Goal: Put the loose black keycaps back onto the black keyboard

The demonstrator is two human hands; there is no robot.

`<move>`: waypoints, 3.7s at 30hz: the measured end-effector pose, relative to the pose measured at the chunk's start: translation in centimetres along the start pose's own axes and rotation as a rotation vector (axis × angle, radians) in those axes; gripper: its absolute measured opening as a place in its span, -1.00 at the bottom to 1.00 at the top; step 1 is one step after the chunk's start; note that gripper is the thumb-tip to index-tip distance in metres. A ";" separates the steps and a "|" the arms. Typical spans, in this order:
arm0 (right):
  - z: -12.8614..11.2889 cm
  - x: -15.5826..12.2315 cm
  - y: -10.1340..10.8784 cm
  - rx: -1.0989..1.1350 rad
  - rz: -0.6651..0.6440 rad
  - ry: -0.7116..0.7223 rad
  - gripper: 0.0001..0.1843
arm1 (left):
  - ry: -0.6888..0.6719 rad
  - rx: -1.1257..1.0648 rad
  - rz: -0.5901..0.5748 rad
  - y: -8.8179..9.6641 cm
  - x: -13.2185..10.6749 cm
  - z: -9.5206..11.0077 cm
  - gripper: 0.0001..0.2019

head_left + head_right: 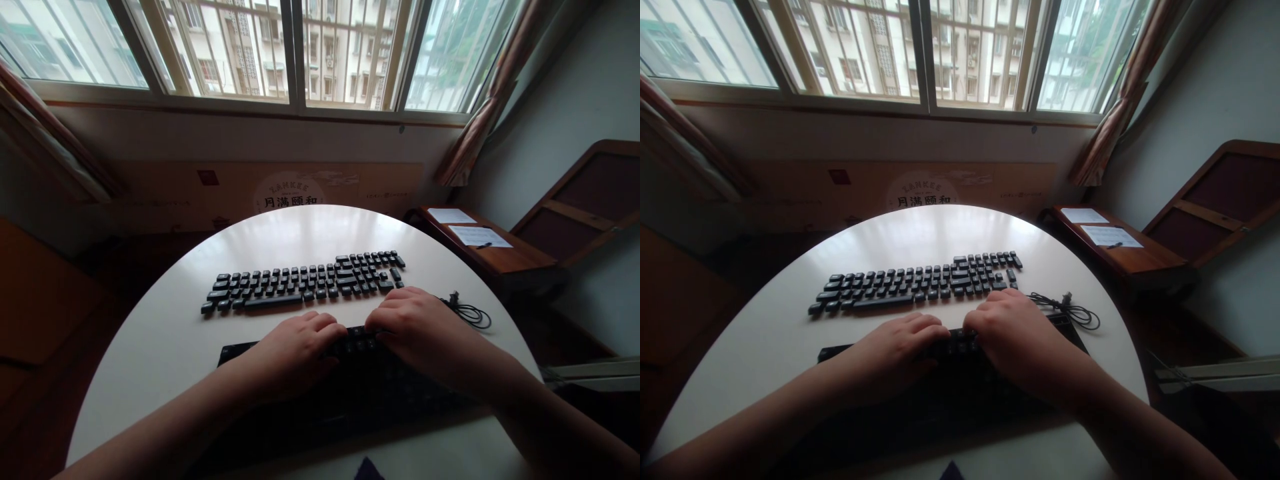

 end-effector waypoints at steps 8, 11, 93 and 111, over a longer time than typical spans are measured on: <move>0.8 -0.1 -1.7 0.015 -0.197 -0.059 -0.75 | -0.070 0.021 0.028 -0.4 -0.1 0.0 -0.40; 0.9 -0.1 -1.7 0.019 -0.204 -0.063 -0.74 | -0.110 0.065 0.016 -0.6 -0.4 0.2 -0.35; 4.4 -2.3 -1.2 0.258 -0.097 -0.022 -0.85 | -0.085 0.079 -0.001 -1.4 -0.4 0.3 -0.39; 2.5 -1.9 -2.0 -0.024 -0.100 -0.090 -0.86 | -0.094 0.006 0.026 -1.2 -0.5 0.2 -0.39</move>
Point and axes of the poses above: each hand's wrist, its own x-axis towards the middle knuckle, its own y-axis out of the back of the hand, z = x × y, the point moved 7 cm from there along x, towards the middle knuckle, and after that the axes turned 2 degrees about z, right-handed, at the moved point
